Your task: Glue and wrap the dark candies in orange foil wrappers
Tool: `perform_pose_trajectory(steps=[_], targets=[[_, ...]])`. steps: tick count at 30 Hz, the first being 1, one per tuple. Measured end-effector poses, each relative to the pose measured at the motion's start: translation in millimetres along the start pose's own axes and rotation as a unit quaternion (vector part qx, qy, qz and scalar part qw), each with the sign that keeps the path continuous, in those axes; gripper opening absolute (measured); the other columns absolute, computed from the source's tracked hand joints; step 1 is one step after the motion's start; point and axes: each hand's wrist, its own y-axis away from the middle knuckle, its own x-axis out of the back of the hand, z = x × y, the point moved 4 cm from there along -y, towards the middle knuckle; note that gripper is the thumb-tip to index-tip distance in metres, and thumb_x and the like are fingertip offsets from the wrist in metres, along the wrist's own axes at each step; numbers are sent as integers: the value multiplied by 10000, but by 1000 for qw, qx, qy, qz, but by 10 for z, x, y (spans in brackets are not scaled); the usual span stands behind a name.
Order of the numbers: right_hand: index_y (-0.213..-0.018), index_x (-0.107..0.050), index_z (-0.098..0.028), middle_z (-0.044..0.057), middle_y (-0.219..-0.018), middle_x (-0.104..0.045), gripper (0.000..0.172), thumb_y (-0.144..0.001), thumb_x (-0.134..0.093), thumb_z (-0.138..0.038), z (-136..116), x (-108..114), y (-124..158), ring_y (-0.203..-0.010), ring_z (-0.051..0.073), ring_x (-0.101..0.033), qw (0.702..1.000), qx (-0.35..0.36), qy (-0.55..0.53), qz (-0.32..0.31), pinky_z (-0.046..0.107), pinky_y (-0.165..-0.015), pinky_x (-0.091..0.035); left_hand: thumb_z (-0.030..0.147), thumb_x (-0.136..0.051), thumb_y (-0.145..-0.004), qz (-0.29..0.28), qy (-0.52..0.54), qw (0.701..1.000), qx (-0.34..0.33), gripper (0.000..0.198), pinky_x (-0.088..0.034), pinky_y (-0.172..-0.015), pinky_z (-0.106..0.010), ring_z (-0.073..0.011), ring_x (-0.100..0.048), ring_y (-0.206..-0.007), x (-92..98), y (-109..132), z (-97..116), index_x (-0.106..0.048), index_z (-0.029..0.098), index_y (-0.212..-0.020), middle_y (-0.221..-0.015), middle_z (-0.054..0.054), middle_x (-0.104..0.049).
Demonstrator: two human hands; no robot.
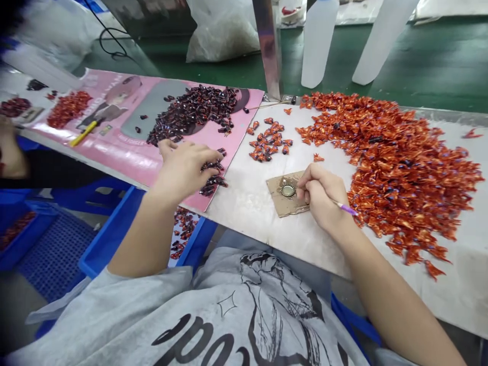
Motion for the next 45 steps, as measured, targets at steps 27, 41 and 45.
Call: perform_pose_trajectory(steps=[27, 41, 45], targets=[[-576, -522, -206, -13, -476, -529, 250, -725, -403, -44, -55, -180, 67, -453, 140, -436, 963, -244, 87, -67, 305, -506, -319, 283, -825, -761, -20, 588, 807, 51, 262, -547, -636, -204, -97, -688, -689, -848, 530, 681, -736, 218, -999, -835, 2, -733], [-570, -541, -210, -2, -479, -512, 238, -720, -443, -54, -29, -191, 77, -486, 157, -436, 957, -273, 85, -39, 328, -523, -310, 405, -894, -680, -42, 761, 610, 217, 271, -505, -535, -109, -85, -756, -726, -1055, 488, 831, -779, 278, -889, -927, 18, -791], [-541, -537, -211, 3, -481, -485, 237, -712, -446, -74, -94, -181, 92, -488, 149, -419, 975, -207, 76, 13, 323, -514, -283, 363, -890, -698, -36, 771, 601, 207, 222, -505, -532, -132, -97, -757, -716, -1085, 489, 902, -769, 260, -854, -884, 23, -791]])
